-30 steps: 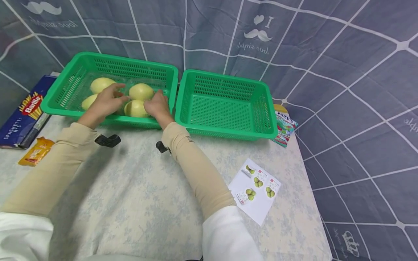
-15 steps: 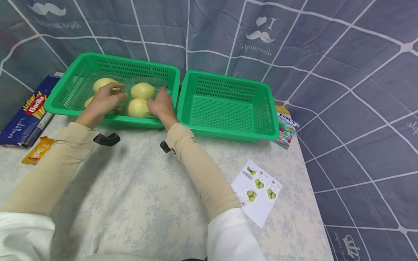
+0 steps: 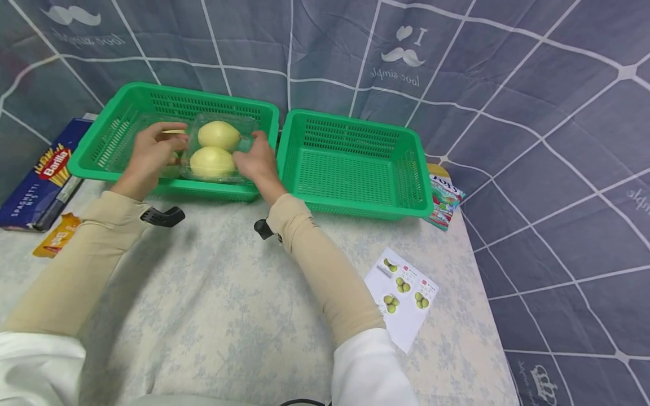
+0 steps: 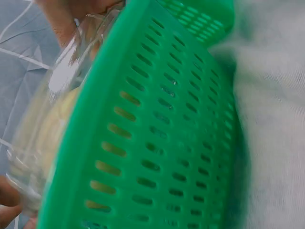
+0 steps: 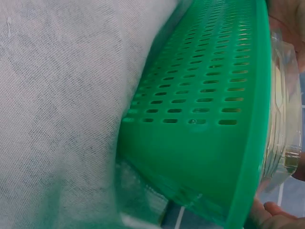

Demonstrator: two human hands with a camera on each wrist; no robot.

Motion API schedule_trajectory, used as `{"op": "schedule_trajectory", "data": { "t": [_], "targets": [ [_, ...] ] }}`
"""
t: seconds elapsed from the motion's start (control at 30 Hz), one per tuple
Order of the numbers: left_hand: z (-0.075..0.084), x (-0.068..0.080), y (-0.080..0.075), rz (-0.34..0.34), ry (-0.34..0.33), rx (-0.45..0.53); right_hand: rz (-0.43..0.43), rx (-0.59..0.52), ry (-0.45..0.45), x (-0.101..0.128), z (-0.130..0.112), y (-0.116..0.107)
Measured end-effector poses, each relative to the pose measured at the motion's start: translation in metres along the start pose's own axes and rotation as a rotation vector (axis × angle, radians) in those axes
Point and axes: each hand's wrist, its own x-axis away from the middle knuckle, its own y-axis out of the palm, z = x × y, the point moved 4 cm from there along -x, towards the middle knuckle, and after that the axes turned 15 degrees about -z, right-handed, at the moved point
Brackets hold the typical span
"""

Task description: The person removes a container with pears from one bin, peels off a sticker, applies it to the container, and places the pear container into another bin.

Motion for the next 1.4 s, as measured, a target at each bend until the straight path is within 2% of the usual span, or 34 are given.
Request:
{"op": "schedule_trajectory", "data": {
  "t": [0.1, 0.17, 0.27, 0.4, 0.57, 0.67, 0.93, 1.13, 1.4],
  "targets": [
    [0.003, 0.002, -0.002, 0.032, 0.018, 0.05, 0.008, -0.044, -0.027, 0.003, -0.001, -0.002],
    [0.005, 0.002, -0.001, 0.03, 0.016, 0.055, 0.022, -0.072, -0.043, 0.005, -0.001, -0.004],
    [0.009, 0.002, 0.002, 0.006, 0.017, 0.065, 0.036, -0.138, -0.07, 0.01, -0.002, -0.008],
    [0.015, 0.003, 0.007, -0.028, 0.059, 0.093, 0.055, -0.226, -0.107, 0.018, -0.005, -0.017],
    [0.022, 0.006, 0.011, -0.045, 0.117, 0.166, 0.06, -0.281, -0.133, 0.028, -0.006, -0.029],
    [0.023, 0.01, 0.012, -0.054, 0.131, 0.228, 0.056, -0.316, -0.131, 0.034, -0.004, -0.032],
    [0.031, 0.02, 0.015, -0.071, 0.175, 0.307, 0.075, -0.387, -0.182, 0.05, -0.007, -0.04],
    [0.04, 0.034, 0.019, -0.101, 0.217, 0.378, 0.067, -0.475, -0.228, 0.062, -0.009, -0.049],
    [0.041, 0.065, 0.027, -0.185, 0.217, 0.392, -0.048, -0.593, -0.248, 0.09, -0.004, -0.057]
  ]
}}
